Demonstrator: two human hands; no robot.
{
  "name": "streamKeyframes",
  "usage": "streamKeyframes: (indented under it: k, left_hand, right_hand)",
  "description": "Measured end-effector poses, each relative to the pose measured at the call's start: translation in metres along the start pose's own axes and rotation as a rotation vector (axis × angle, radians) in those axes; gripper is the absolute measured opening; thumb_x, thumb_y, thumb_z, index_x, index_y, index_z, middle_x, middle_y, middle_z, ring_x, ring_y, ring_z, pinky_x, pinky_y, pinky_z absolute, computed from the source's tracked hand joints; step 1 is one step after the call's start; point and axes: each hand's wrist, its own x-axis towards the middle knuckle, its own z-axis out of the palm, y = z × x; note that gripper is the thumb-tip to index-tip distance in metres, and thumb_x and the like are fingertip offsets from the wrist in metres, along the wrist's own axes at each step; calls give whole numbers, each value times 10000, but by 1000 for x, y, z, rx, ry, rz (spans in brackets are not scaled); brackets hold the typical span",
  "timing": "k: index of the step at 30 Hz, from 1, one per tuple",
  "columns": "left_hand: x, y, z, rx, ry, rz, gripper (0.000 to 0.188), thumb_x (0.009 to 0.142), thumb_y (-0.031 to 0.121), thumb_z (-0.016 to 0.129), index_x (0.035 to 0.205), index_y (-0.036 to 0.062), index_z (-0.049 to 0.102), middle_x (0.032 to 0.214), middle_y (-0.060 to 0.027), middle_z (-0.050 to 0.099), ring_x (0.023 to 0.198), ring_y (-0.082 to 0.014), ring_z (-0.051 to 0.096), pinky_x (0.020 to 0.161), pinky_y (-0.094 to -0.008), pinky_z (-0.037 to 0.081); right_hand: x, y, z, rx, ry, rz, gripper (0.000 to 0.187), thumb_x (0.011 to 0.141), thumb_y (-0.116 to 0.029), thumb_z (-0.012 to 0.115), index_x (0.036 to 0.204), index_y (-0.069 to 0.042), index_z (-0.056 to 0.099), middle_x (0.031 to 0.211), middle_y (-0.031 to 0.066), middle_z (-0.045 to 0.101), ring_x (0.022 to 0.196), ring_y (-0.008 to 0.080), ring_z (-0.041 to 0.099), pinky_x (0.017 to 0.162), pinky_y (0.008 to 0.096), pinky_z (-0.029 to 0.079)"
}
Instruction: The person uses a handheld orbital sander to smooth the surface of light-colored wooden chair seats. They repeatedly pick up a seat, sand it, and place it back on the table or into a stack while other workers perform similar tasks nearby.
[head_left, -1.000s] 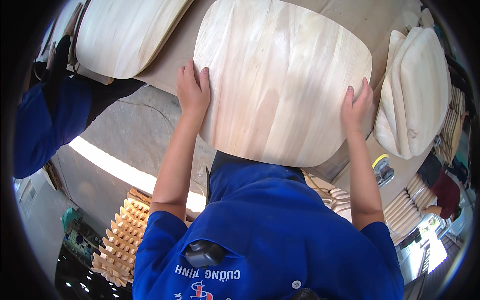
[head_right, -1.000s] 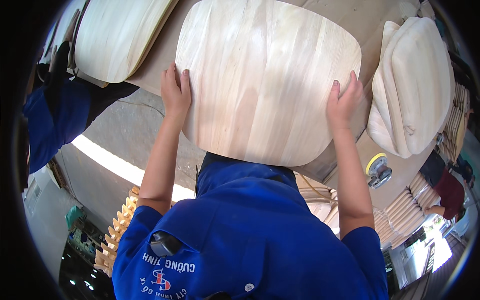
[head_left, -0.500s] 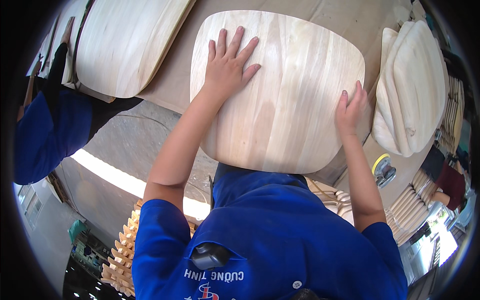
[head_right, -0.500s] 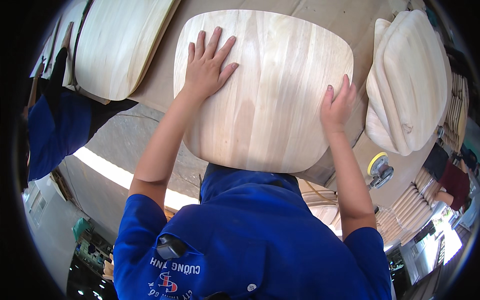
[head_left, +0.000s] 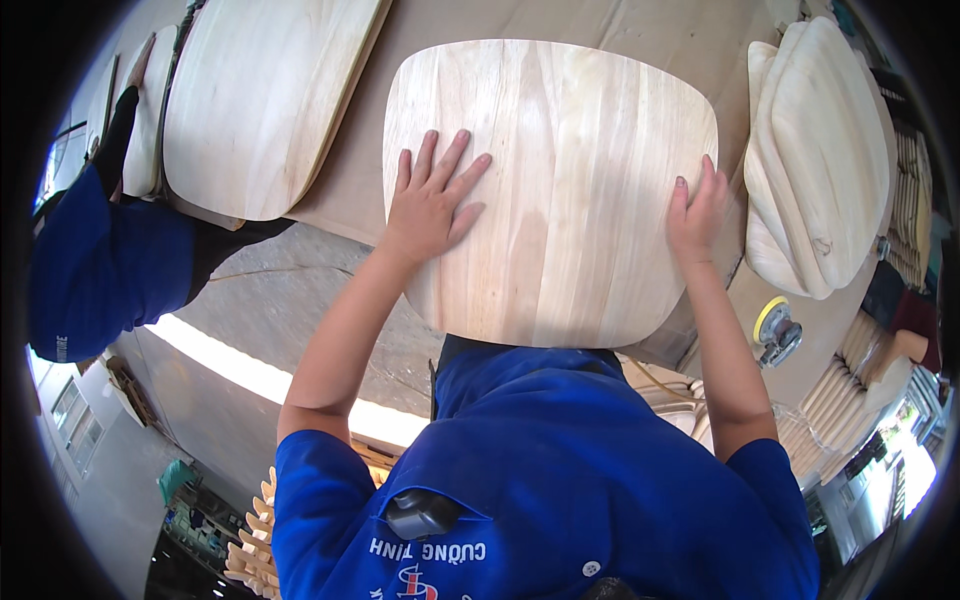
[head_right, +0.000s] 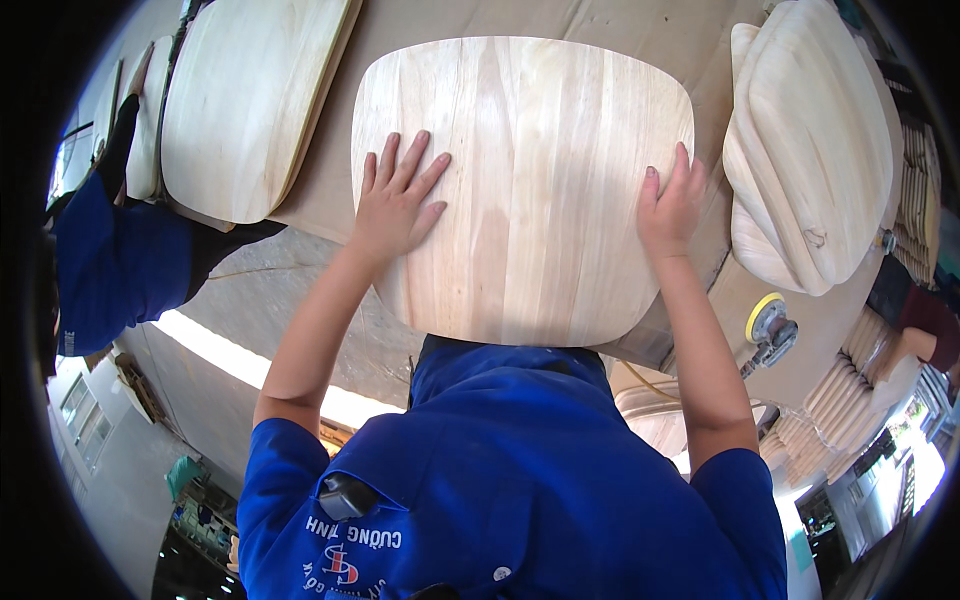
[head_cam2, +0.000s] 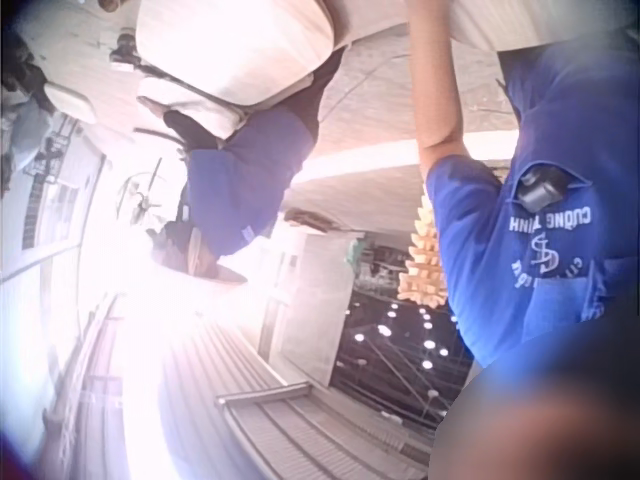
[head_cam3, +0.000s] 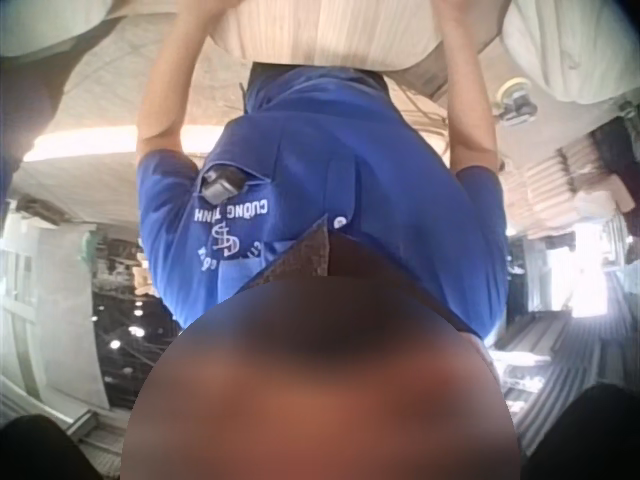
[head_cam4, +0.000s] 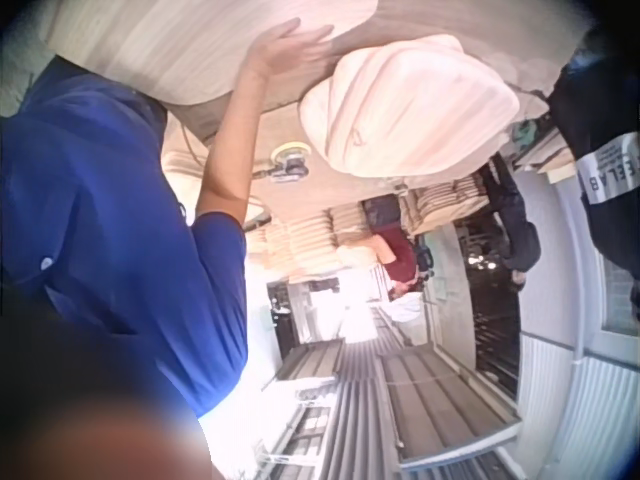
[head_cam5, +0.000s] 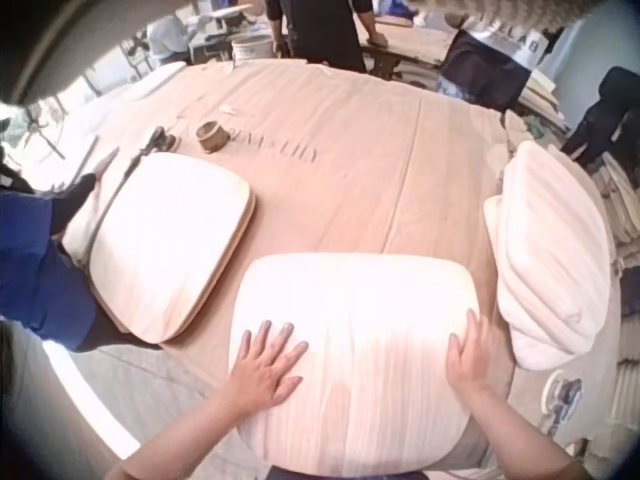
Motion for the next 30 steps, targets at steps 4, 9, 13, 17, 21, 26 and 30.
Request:
streamKeyframes:
  k: [4,9,13,17,21,26,30]
  left_hand:
    - [-11,13,4,-53,-47,19,611,894,427,541,1456,240,392,1572,-58,235,1424,-423,191,1117,-591,223]
    - [-1,66,28,-191,43,-93,818,891,449,545,1469,-42,239,1536,-305,144,1424,-470,149,1138,-562,176]
    - [-7,131,35,-268,14,43,802,892,485,532,1469,-9,275,1544,-270,166,1425,-448,170,1140,-536,200]
    - [-21,132,31,-272,0,94,791,888,501,532,1464,10,303,1545,-242,200,1423,-416,206,1142,-511,215]
    - [-19,80,29,-164,115,-197,814,866,441,589,1464,-17,281,1542,-248,207,1432,-414,189,1146,-517,203]
    - [2,108,39,-150,165,-273,786,876,435,562,1452,-28,297,1536,-244,225,1424,-424,196,1140,-527,203]
    - [-38,145,41,-204,56,4,748,899,465,508,1470,30,299,1553,-186,228,1431,-407,192,1145,-521,200]
  right_hand:
    - [-1,0,0,-4,3,18,555,919,-261,536,1403,-47,369,1328,289,410,1231,454,402,1023,509,347]
    - [-3,-2,4,0,-15,34,559,922,-252,539,1413,-57,357,1348,292,392,1250,455,387,1025,502,352]
    - [2,9,-13,48,-93,-68,538,900,-198,591,1383,-52,404,1334,266,426,1237,435,415,1013,479,371]
    - [-7,67,-96,305,-433,-16,356,863,-156,660,1193,-38,601,1199,155,579,1161,347,519,992,411,402]
    - [-56,151,-184,-273,-138,3,569,768,-157,755,1293,-125,539,1319,176,487,1214,351,484,1012,446,386]
    - [-116,229,-197,-390,-389,517,892,670,-163,833,1431,-198,369,1409,214,362,1248,388,439,1039,501,355]
    - [-143,275,-181,-128,-201,535,870,684,-95,803,1430,-146,359,1355,188,420,1223,365,460,1054,459,361]
